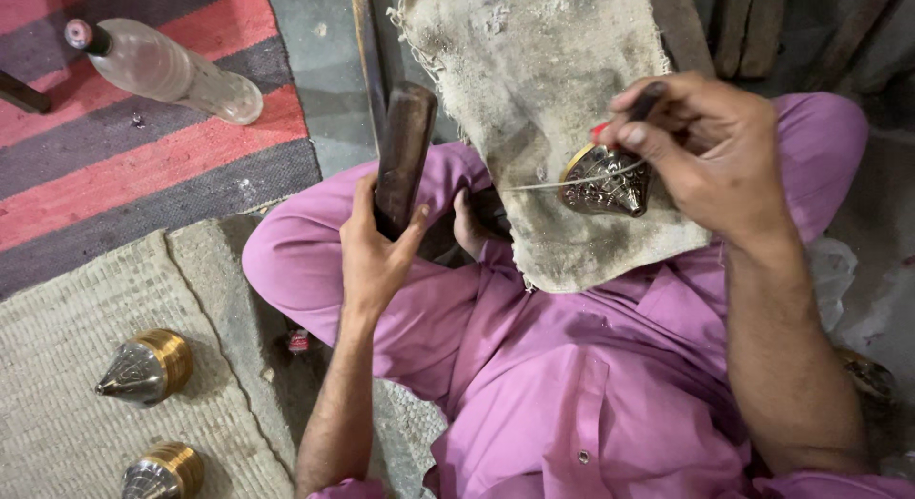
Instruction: The person sits cross-legged and uses a wooden mallet and a metal chisel to engrave a decorative pattern onto a small brass cone-shaped object. The object rests on a cloth pad on the lap, and the person repeatedly taps the chisel to create fine lines on the surface.
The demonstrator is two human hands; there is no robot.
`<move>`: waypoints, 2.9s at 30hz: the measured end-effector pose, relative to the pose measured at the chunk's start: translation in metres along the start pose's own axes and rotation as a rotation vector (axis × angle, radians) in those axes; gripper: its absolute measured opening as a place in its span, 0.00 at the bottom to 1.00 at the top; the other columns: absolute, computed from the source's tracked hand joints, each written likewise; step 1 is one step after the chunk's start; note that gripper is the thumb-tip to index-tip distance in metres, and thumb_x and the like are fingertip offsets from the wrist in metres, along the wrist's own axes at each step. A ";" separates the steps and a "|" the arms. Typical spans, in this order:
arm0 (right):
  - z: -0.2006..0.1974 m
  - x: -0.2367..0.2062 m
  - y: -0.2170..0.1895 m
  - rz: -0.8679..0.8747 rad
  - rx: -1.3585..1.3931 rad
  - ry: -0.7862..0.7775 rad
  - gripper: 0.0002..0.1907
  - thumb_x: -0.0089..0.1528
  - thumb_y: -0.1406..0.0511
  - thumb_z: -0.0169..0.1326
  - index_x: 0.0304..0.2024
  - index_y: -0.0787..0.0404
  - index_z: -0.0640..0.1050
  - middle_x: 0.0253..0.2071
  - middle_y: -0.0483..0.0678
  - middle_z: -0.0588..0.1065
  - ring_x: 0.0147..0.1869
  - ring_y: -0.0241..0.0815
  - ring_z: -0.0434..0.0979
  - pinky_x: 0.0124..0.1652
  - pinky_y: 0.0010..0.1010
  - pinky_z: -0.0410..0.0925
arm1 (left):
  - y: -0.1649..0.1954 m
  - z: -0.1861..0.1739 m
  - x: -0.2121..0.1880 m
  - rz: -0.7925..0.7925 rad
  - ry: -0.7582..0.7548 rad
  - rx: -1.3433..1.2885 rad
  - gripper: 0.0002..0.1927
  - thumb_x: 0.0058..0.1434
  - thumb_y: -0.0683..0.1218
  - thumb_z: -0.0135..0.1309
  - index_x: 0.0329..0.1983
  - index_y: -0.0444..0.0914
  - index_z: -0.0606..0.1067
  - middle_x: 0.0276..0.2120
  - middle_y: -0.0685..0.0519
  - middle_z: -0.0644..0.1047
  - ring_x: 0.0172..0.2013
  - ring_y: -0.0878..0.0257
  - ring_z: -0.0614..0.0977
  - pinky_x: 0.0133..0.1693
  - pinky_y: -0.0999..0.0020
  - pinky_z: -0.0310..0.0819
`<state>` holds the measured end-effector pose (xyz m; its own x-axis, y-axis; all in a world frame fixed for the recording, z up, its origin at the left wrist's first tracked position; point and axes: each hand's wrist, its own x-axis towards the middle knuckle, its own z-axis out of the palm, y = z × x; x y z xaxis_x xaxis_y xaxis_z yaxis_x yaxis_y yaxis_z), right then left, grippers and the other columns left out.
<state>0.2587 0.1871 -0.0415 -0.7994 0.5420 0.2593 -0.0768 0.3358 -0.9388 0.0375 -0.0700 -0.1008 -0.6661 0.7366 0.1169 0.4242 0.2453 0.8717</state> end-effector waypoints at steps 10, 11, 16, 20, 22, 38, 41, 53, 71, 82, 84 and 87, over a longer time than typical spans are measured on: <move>0.012 0.006 -0.015 -0.026 -0.162 -0.081 0.10 0.71 0.76 0.59 0.55 0.70 0.77 0.49 0.55 0.81 0.54 0.43 0.85 0.55 0.27 0.80 | 0.032 -0.006 0.002 -0.022 -0.094 -0.117 0.22 0.65 0.42 0.65 0.56 0.34 0.66 0.36 0.48 0.81 0.36 0.62 0.83 0.41 0.67 0.78; 0.011 0.007 -0.018 -0.042 -0.244 -0.101 0.10 0.71 0.76 0.59 0.54 0.70 0.78 0.48 0.55 0.82 0.54 0.43 0.85 0.54 0.26 0.81 | 0.037 -0.006 0.004 0.023 -0.106 -0.113 0.23 0.66 0.42 0.64 0.57 0.34 0.66 0.39 0.46 0.82 0.39 0.60 0.85 0.42 0.66 0.78; 0.007 0.016 -0.027 -0.067 -0.408 -0.166 0.11 0.68 0.75 0.61 0.53 0.67 0.80 0.46 0.52 0.82 0.49 0.40 0.85 0.46 0.25 0.79 | 0.055 -0.010 0.019 0.089 -0.160 0.028 0.27 0.64 0.41 0.65 0.62 0.35 0.67 0.43 0.39 0.81 0.44 0.47 0.87 0.43 0.61 0.80; 0.006 0.016 -0.030 0.031 -0.445 -0.133 0.10 0.68 0.72 0.64 0.51 0.67 0.81 0.40 0.51 0.83 0.42 0.38 0.85 0.38 0.25 0.75 | 0.066 -0.011 0.035 0.221 -0.171 0.119 0.32 0.60 0.38 0.65 0.65 0.38 0.66 0.48 0.39 0.80 0.50 0.40 0.83 0.47 0.55 0.78; 0.006 0.013 -0.030 0.002 -0.434 -0.127 0.10 0.68 0.73 0.63 0.51 0.68 0.80 0.41 0.51 0.82 0.42 0.39 0.84 0.38 0.26 0.74 | 0.073 -0.013 0.041 0.285 -0.154 0.097 0.36 0.60 0.36 0.65 0.70 0.39 0.63 0.54 0.38 0.78 0.55 0.40 0.81 0.51 0.53 0.78; 0.011 0.014 -0.024 -0.078 -0.457 -0.070 0.07 0.69 0.74 0.61 0.49 0.72 0.80 0.39 0.55 0.81 0.39 0.41 0.83 0.34 0.25 0.72 | 0.073 -0.020 0.069 0.545 -0.041 0.875 0.38 0.63 0.39 0.62 0.74 0.53 0.64 0.39 0.50 0.72 0.44 0.52 0.78 0.51 0.50 0.73; 0.013 0.011 -0.023 -0.098 -0.454 -0.051 0.08 0.72 0.74 0.63 0.52 0.71 0.79 0.43 0.54 0.82 0.43 0.39 0.86 0.38 0.22 0.77 | 0.075 -0.026 0.066 0.395 -0.172 0.541 0.41 0.59 0.39 0.64 0.75 0.50 0.63 0.42 0.48 0.73 0.47 0.47 0.79 0.50 0.51 0.73; 0.010 0.009 -0.019 -0.093 -0.541 -0.033 0.06 0.66 0.74 0.65 0.43 0.71 0.80 0.33 0.52 0.81 0.33 0.35 0.82 0.27 0.22 0.69 | 0.086 -0.018 0.072 0.534 -0.133 0.641 0.42 0.59 0.34 0.63 0.74 0.51 0.62 0.40 0.47 0.73 0.45 0.47 0.79 0.50 0.51 0.73; 0.007 0.004 -0.006 -0.075 -0.532 -0.025 0.06 0.68 0.70 0.64 0.44 0.68 0.81 0.31 0.48 0.80 0.29 0.30 0.77 0.24 0.21 0.65 | 0.091 -0.012 0.077 0.578 -0.080 0.713 0.39 0.64 0.35 0.57 0.75 0.54 0.62 0.40 0.49 0.70 0.44 0.51 0.77 0.57 0.48 0.71; 0.013 0.008 -0.014 -0.109 -0.412 -0.041 0.07 0.69 0.74 0.62 0.49 0.70 0.80 0.38 0.50 0.81 0.40 0.33 0.82 0.36 0.20 0.72 | 0.081 -0.010 0.077 0.595 -0.084 0.764 0.39 0.63 0.35 0.54 0.75 0.54 0.64 0.39 0.50 0.71 0.44 0.53 0.77 0.52 0.50 0.68; 0.013 0.009 -0.017 0.002 -0.490 -0.031 0.08 0.68 0.71 0.68 0.47 0.67 0.83 0.34 0.49 0.81 0.31 0.33 0.80 0.27 0.21 0.67 | 0.080 -0.010 0.077 0.564 -0.086 0.679 0.37 0.66 0.36 0.55 0.77 0.53 0.63 0.40 0.49 0.70 0.45 0.50 0.76 0.51 0.51 0.67; 0.014 0.011 -0.019 -0.167 -0.382 -0.048 0.09 0.68 0.74 0.61 0.50 0.72 0.79 0.40 0.50 0.81 0.44 0.33 0.82 0.39 0.21 0.74 | 0.078 -0.010 0.078 0.543 -0.113 0.609 0.38 0.65 0.37 0.56 0.77 0.50 0.62 0.41 0.48 0.70 0.46 0.48 0.76 0.51 0.50 0.67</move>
<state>0.2427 0.1761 -0.0237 -0.8223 0.4223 0.3815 0.0115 0.6825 -0.7308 0.0124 0.0007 -0.0190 -0.2206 0.9019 0.3714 0.9495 0.1115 0.2931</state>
